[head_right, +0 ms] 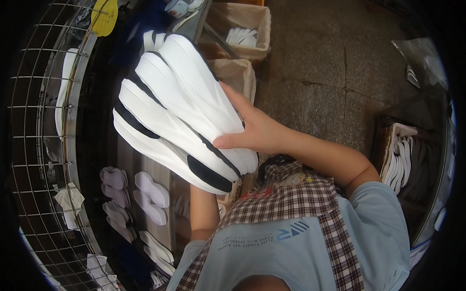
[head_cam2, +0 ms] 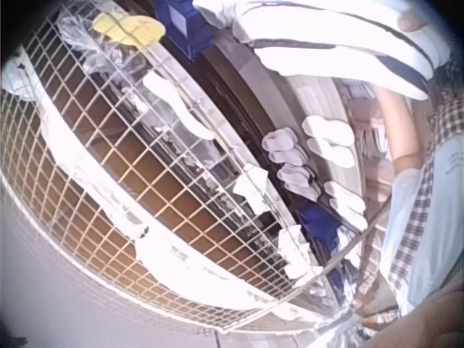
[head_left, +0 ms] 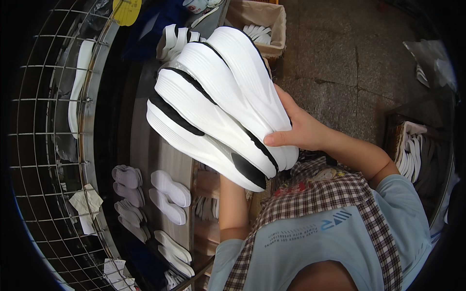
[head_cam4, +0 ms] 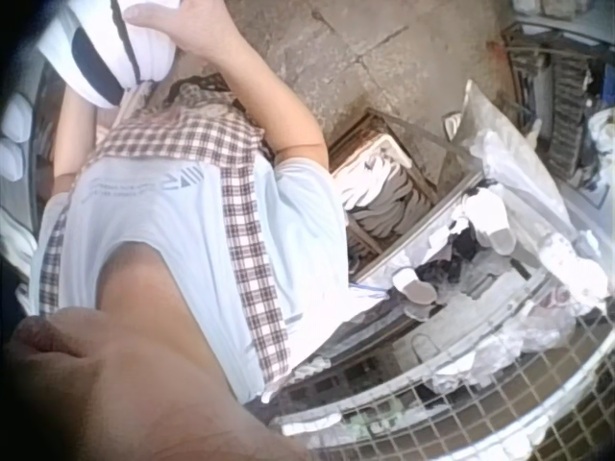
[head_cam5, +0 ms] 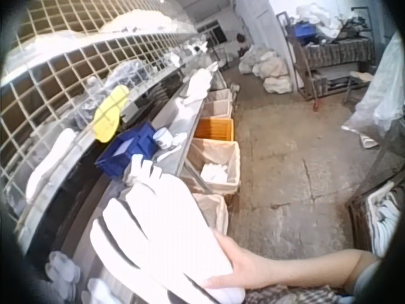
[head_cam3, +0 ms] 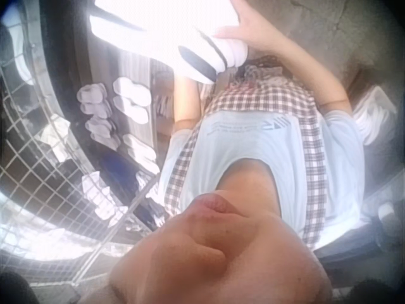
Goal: The person repeatedly picks up pairs of white slippers from a shelf, inspects them by turning them over, and places them into a plastic bag. The person also uses a small brush to clean the sole of one slipper before bagging it.
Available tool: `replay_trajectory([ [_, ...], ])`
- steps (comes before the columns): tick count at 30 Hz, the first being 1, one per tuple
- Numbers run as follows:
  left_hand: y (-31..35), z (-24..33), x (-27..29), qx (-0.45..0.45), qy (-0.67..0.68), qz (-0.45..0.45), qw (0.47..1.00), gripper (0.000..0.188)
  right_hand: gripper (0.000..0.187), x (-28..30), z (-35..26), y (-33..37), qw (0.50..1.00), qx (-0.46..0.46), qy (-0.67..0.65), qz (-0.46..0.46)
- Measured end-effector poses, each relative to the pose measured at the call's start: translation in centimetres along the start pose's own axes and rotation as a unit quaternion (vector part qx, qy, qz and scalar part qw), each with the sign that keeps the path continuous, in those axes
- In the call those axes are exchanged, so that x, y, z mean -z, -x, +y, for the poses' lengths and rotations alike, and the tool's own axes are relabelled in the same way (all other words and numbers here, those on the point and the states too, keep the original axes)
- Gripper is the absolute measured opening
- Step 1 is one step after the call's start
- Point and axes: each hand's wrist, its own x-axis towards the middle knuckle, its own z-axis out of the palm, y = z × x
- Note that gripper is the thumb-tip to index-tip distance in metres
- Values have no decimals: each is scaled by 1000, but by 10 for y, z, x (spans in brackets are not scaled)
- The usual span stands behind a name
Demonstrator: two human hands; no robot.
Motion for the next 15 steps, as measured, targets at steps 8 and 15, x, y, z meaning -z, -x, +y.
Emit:
replay_trajectory([
  [8,8,-1,3,-14,21,10,1000,59,109,-3,2,6,999,-1,-40,2],
  [15,10,-2,5,-26,23,15,999,60,109,-7,-5,16,1000,-6,20,4],
])
